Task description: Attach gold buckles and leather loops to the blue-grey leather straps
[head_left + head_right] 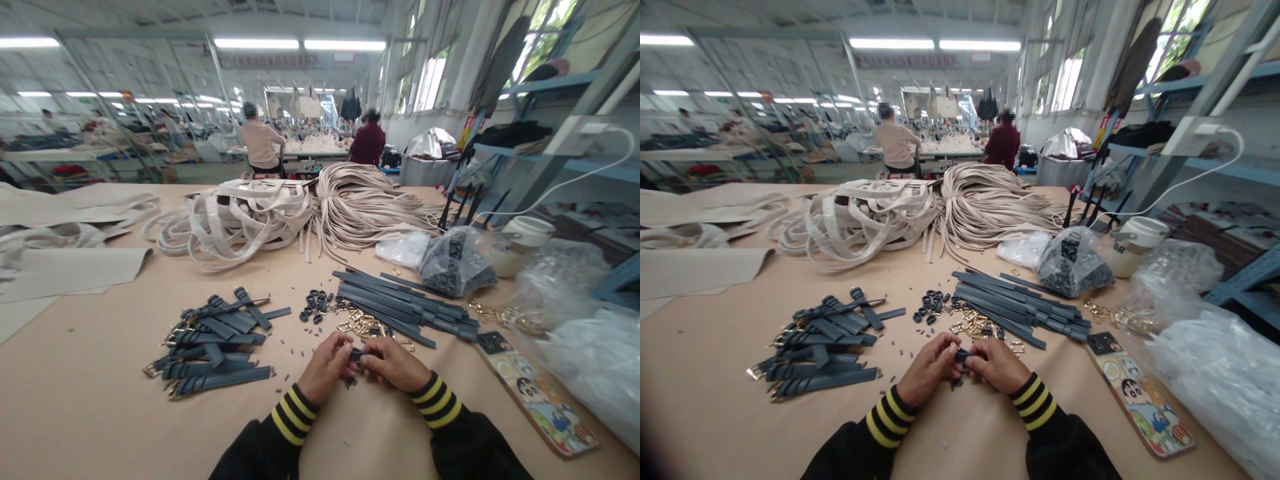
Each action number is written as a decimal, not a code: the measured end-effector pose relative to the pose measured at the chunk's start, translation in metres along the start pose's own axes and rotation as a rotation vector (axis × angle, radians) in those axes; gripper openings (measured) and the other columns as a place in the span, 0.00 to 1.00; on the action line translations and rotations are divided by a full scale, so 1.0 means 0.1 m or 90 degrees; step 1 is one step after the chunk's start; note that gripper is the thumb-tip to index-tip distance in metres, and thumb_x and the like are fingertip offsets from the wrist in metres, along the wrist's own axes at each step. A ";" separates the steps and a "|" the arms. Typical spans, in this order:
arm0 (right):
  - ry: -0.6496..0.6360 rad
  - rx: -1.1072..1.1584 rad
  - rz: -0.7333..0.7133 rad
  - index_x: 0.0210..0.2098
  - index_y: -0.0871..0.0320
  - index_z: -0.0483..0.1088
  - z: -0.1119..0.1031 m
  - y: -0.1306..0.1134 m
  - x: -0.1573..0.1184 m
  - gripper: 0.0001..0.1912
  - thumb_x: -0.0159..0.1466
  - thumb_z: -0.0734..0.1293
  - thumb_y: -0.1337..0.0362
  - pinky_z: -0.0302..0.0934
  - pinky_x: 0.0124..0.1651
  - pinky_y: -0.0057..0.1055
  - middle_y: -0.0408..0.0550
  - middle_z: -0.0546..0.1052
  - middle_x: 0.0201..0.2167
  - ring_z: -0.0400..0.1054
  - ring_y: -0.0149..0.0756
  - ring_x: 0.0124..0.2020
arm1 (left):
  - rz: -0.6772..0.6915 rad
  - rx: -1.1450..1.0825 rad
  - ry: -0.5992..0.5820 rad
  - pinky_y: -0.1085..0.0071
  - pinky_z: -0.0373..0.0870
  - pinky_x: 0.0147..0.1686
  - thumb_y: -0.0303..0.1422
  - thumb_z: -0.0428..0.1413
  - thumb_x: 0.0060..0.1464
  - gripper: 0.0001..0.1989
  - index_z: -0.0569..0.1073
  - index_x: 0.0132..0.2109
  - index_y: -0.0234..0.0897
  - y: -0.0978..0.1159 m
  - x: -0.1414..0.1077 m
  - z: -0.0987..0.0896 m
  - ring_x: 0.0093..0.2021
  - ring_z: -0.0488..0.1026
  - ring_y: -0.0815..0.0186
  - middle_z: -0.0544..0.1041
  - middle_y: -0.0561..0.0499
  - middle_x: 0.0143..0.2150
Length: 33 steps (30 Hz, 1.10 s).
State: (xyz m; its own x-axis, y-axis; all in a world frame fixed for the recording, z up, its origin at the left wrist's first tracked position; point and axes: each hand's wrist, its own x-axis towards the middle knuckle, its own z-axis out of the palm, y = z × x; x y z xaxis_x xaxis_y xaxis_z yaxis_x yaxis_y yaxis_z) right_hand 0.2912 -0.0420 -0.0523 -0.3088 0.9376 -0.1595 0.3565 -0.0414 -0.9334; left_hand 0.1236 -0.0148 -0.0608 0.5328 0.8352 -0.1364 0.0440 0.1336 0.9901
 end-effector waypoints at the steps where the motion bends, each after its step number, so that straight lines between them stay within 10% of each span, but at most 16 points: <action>1: 0.000 -0.024 -0.003 0.26 0.61 0.66 -0.01 0.00 -0.02 0.08 0.58 0.60 0.64 0.49 0.15 0.17 0.41 0.69 0.18 0.57 0.22 0.14 | -0.010 0.000 -0.015 0.74 0.67 0.23 0.39 0.50 0.51 0.12 0.62 0.36 0.34 0.00 0.00 0.00 0.21 0.69 0.72 0.70 0.54 0.23; 15: -0.037 -0.110 0.015 0.28 0.60 0.67 -0.02 -0.06 -0.18 0.09 0.59 0.58 0.64 0.52 0.16 0.19 0.41 0.70 0.19 0.59 0.23 0.14 | -0.071 0.016 -0.079 0.83 0.56 0.10 0.36 0.50 0.49 0.09 0.60 0.29 0.35 -0.03 -0.06 0.06 0.11 0.61 0.76 0.65 0.59 0.13; 23: 0.206 -0.485 -0.016 0.32 0.59 0.68 -0.34 -0.28 0.02 0.05 0.57 0.62 0.65 0.57 0.36 0.27 0.45 0.71 0.29 0.65 0.33 0.32 | -0.049 0.025 -0.014 0.83 0.52 0.07 0.39 0.46 0.51 0.10 0.58 0.29 0.37 -0.07 -0.05 0.11 0.08 0.57 0.76 0.64 0.61 0.12; 33: 0.190 -0.596 0.056 0.28 0.59 0.67 -0.23 -0.25 0.25 0.05 0.57 0.60 0.69 0.56 0.37 0.30 0.50 0.72 0.30 0.67 0.39 0.36 | -0.029 0.029 0.024 0.83 0.53 0.08 0.39 0.46 0.51 0.11 0.58 0.28 0.36 -0.06 -0.02 0.10 0.09 0.59 0.76 0.65 0.59 0.12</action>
State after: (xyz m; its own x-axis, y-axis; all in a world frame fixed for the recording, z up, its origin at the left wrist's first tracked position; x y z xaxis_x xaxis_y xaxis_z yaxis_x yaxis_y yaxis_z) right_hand 0.2949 -0.0096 -0.0257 -0.0588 0.9982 -0.0080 0.9613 0.0544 -0.2702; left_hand 0.1303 -0.0226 -0.0662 0.4974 0.8483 -0.1815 0.1058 0.1483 0.9833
